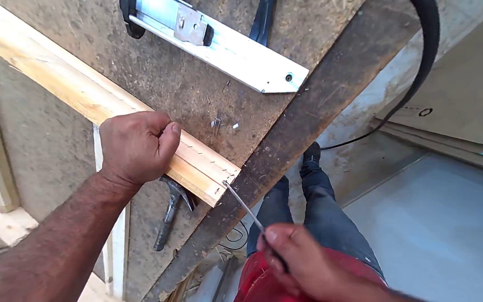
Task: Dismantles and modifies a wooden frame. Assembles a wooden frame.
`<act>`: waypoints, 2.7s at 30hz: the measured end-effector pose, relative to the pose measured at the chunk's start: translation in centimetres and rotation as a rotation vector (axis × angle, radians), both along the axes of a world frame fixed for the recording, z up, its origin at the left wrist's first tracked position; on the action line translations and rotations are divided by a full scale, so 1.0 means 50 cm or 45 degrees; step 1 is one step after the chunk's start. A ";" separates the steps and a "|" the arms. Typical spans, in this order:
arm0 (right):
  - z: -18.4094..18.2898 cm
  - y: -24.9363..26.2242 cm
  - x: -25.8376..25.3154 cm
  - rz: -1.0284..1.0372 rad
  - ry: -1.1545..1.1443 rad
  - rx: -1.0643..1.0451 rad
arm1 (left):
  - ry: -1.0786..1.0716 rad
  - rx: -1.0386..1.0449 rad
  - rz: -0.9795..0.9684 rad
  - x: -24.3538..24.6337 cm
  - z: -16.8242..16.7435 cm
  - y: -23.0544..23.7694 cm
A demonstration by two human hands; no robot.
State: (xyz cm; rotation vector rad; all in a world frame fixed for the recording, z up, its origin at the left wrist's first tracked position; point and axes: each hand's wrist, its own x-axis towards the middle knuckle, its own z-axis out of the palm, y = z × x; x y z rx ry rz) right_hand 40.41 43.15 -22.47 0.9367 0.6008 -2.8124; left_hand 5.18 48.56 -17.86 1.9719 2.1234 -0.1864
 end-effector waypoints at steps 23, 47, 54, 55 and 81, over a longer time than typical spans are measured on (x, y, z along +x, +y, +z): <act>0.098 0.448 -0.183 0.970 -0.068 2.246 | -0.087 -0.041 0.002 -0.005 0.005 -0.003; 0.034 0.049 -0.003 0.257 -0.154 0.554 | -0.054 -0.014 -0.005 -0.014 -0.002 -0.005; 0.027 -0.083 -0.071 -0.192 -0.026 0.323 | -0.014 -0.002 0.005 -0.005 0.002 -0.005; 0.038 -0.035 -0.055 -0.022 -0.068 0.407 | -0.012 -0.001 0.003 -0.006 0.001 -0.007; -0.018 -0.014 0.045 0.427 -0.685 1.338 | -0.070 0.153 0.025 -0.005 0.007 -0.006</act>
